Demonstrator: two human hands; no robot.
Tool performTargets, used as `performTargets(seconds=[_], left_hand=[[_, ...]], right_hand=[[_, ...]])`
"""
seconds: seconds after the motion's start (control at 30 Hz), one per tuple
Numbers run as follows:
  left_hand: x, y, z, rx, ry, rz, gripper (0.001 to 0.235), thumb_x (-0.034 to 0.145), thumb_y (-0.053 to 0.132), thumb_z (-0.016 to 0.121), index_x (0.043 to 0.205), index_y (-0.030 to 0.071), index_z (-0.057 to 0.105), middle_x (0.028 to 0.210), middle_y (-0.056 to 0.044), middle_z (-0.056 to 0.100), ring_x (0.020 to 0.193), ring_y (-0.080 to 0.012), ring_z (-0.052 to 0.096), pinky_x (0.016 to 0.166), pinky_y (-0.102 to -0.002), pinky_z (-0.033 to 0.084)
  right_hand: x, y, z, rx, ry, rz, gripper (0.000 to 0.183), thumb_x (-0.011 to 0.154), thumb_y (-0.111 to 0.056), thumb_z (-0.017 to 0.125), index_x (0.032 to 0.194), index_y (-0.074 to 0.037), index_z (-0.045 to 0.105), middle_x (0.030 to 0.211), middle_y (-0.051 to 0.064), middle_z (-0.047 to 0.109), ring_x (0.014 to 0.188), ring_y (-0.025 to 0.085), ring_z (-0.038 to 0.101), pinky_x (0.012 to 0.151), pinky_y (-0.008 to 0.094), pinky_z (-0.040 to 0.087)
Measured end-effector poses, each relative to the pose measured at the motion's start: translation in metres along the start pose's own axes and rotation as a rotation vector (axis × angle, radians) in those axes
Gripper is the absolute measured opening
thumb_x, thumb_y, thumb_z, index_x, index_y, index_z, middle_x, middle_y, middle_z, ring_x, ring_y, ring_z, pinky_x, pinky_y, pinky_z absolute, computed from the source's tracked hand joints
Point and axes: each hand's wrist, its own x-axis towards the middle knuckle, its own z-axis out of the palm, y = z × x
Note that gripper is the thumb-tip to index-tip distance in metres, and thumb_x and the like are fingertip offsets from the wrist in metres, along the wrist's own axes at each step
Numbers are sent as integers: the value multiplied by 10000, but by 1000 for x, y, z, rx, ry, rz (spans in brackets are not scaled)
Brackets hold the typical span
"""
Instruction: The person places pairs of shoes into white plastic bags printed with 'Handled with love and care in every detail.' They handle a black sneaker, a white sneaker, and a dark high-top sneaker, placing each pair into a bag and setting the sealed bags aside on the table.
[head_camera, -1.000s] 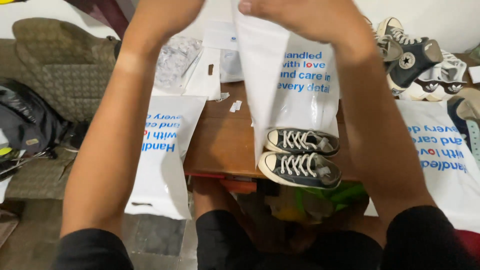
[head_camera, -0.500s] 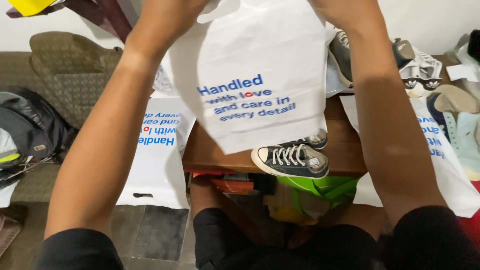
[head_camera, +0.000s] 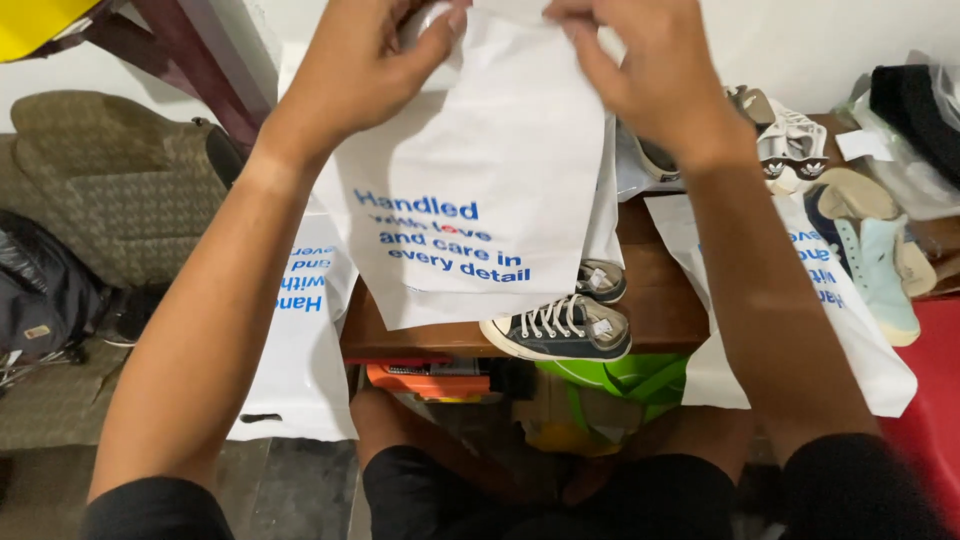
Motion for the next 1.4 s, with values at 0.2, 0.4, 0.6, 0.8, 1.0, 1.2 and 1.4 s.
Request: performTargets(seconds=[0.2, 0.4, 0.6, 0.8, 1.0, 1.2, 1.4], left_hand=[[4, 23, 0, -55, -96, 117, 88, 1064, 8, 517, 1065, 72, 577, 804, 11, 425, 671, -131, 340, 652, -316, 272], [0, 11, 0, 34, -155, 114, 257, 1172, 232, 612, 977, 75, 670, 657, 29, 396, 586, -105, 307, 597, -287, 240], [2, 16, -1, -195, -238, 94, 209, 1166, 114, 564, 1010, -4, 640, 912, -50, 595, 861, -155, 531, 786, -294, 391], [-4, 5, -3, -167, -141, 167, 247, 1202, 124, 536, 1011, -4, 627, 898, -48, 551, 845, -172, 499, 791, -323, 376], [-6, 11, -10, -229, -298, -49, 297, 1167, 202, 520, 917, 57, 592, 813, 0, 544, 788, -99, 491, 738, -258, 365], [-4, 15, -16, -403, -459, -25, 427, 1121, 407, 441, 861, 84, 541, 785, 10, 478, 764, -87, 474, 731, -245, 350], [-2, 26, -14, -569, -465, -97, 190, 1105, 200, 562, 1108, 24, 633, 904, -30, 657, 781, -91, 611, 735, -214, 504]], right_hand=[[-17, -7, 19, 10, 255, 33, 147, 1031, 204, 589, 1084, 119, 696, 1057, 215, 642, 956, 366, 603, 812, 411, 469], [-17, -11, 13, 601, 131, 401, 52, 1081, 86, 636, 1097, 86, 685, 1040, 168, 685, 979, 239, 643, 888, 314, 536], [-25, -1, 17, 1213, 79, 516, 210, 1020, -125, 710, 1160, -54, 570, 1098, 57, 659, 975, 116, 653, 888, 213, 578], [-6, -29, -13, 673, -86, 447, 233, 1034, 160, 573, 1255, 88, 552, 1186, 162, 587, 1091, 216, 563, 998, 298, 475], [-8, -14, -22, 535, -198, 442, 130, 1099, 75, 535, 1180, 19, 620, 1122, 87, 610, 1045, 171, 577, 926, 275, 442], [-5, -28, -34, 672, -239, 461, 161, 976, 131, 533, 1088, 18, 559, 1075, 129, 629, 988, 187, 616, 890, 260, 487], [-2, -41, -24, 618, 24, 358, 165, 1013, 249, 479, 1077, 110, 540, 1029, 236, 660, 959, 299, 674, 914, 363, 585]])
